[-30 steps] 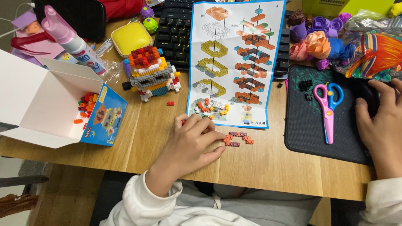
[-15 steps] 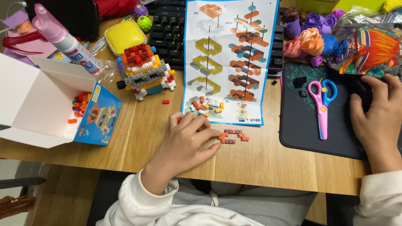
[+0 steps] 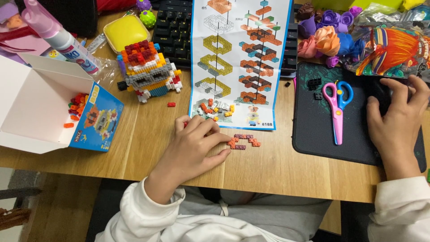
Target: The person assembles a small figure using colorful interlocking plastic bricks, following a printed instruction sheet. They connect small brick pieces by hand to form a structure and then attach it to a larger base. Finally, they use a pair of scissors to trim the edges of the assembled figure.
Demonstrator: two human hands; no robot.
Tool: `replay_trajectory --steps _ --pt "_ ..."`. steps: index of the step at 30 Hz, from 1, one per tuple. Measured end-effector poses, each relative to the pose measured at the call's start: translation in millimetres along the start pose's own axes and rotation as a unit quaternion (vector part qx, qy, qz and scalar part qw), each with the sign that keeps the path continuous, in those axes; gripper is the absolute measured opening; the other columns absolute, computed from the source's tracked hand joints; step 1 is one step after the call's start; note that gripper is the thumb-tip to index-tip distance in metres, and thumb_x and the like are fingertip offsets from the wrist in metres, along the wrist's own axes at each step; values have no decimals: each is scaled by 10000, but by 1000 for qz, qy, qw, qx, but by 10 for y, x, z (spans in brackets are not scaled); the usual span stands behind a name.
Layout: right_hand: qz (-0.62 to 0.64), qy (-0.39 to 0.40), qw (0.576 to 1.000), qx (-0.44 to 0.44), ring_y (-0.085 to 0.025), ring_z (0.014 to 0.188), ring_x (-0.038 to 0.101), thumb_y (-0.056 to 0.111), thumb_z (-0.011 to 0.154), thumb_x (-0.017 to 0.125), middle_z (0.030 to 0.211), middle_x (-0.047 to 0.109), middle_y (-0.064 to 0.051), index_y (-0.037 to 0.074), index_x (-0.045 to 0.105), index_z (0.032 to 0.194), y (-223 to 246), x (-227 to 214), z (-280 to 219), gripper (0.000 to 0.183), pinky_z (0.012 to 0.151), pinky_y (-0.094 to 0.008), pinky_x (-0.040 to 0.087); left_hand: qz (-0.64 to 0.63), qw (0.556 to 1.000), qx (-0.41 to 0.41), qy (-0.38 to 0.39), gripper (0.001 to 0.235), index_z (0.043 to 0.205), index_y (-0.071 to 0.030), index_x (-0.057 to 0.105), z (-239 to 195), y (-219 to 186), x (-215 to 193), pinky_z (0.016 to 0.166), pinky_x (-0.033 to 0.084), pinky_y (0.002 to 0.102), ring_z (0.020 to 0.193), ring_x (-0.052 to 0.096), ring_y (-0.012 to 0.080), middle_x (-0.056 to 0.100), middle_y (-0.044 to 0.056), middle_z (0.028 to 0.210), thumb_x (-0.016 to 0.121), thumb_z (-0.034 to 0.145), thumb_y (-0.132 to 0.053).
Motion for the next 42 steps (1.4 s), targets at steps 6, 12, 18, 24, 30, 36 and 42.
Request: replay_trajectory --steps 6,12,18,24,30,36,42 --pt "9 -3 1000 -10 -531 1258 432 -74 974 697 1377 357 -336 -117 600 1359 22 -4 21 399 1079 -582 376 -4 1000 -2 2 135 921 -239 698 -15 13 25 839 301 413 852 522 204 568 -34 886 709 834 -341" --pt "-6 -6 1000 -23 -511 1222 467 -54 976 696 1360 389 -333 -132 595 1361 27 -9 16 405 1041 -583 374 -10 1000 -3 3 111 902 -235 698 -7 7 17 824 299 412 846 521 202 570 -36 877 709 833 -320" --pt "-4 -4 1000 -15 -522 1197 513 -53 984 700 1384 415 -339 -127 614 1346 67 -39 18 380 1005 -588 419 0 1000 6 -5 116 918 -229 702 -14 2 12 817 298 402 840 522 197 570 -36 887 705 850 -324" --pt "45 36 997 42 -485 1346 391 -21 1009 650 1317 464 -433 -82 532 1387 61 -14 -24 401 1005 -546 380 -1 1000 6 -10 102 901 -229 692 -17 1 8 828 304 405 839 516 206 565 -34 873 715 850 -315" --pt "124 42 990 45 -491 1169 490 -115 1064 584 1280 477 -398 -126 366 1422 367 -156 8 419 1015 -490 342 -11 1000 13 -18 109 878 -204 685 -19 -4 0 829 301 401 844 511 204 569 -26 887 741 836 -288" --pt "91 -39 992 -76 -536 1254 491 -90 1028 626 1298 495 -394 -200 594 1257 1336 -528 -105 256 1122 -592 383 2 1000 14 -7 145 934 -234 673 -9 -8 -3 830 297 406 849 521 207 577 -36 900 736 827 -308" --pt "188 101 977 -13 -251 882 568 117 906 712 990 674 -60 69 722 1062 2231 -266 -252 163 780 -346 451 0 1000 3 -20 155 949 -221 663 11 -21 -69 831 271 390 859 539 189 588 -37 925 729 837 -306"
Point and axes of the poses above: each hand's wrist, its own z-axis towards the middle knuckle, its own x-axis out of the palm, y = z × x, the point moved 6 cm from there along z, towards the middle knuckle
